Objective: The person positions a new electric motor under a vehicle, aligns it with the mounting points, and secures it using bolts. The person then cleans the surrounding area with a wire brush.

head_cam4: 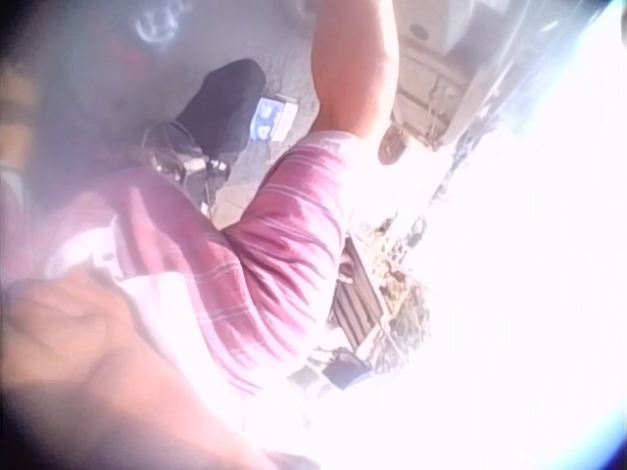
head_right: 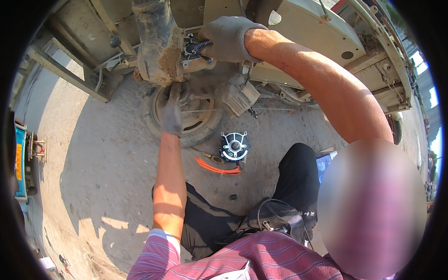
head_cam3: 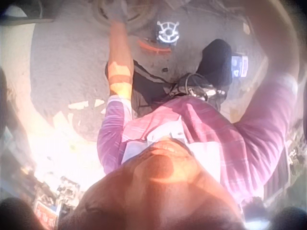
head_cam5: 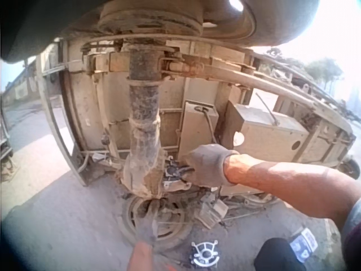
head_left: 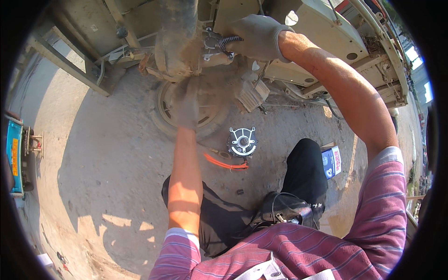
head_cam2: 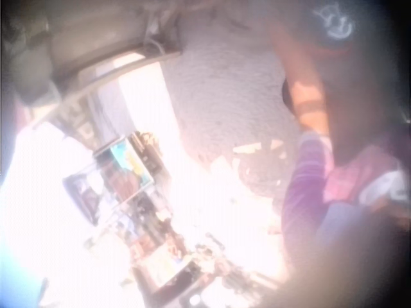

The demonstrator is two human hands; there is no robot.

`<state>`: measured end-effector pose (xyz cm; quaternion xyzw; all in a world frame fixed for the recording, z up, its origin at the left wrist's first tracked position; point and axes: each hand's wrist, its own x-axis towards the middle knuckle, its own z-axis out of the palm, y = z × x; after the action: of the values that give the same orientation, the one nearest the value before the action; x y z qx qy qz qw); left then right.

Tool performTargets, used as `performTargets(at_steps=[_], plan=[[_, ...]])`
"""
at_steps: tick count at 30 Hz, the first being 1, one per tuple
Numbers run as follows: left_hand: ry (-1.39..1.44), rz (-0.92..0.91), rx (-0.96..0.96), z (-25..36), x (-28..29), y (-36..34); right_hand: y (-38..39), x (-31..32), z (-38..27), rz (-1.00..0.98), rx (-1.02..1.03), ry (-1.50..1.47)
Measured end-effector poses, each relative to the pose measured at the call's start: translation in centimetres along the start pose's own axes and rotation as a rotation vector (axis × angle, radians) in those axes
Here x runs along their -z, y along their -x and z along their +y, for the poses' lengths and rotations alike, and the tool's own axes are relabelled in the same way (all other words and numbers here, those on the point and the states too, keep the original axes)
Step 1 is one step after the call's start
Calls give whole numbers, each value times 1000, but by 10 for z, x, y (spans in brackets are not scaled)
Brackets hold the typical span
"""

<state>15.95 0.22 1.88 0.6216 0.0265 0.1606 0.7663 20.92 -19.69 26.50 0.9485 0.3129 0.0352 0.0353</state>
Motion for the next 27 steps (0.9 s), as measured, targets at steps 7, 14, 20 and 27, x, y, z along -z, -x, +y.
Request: performTargets(at_steps=[7,14,20,27], plan=[[246,73,37,14,12,12,-1,4,8,-66,-29,-66],[140,33,-27,12,17,3,-17,3,3,-53,-21,-32],[98,64,-75,5,12,2,-24,-3,1,-58,-48,-7],[152,76,-54,15,9,5,-7,-5,-1,27,-10,-156]])
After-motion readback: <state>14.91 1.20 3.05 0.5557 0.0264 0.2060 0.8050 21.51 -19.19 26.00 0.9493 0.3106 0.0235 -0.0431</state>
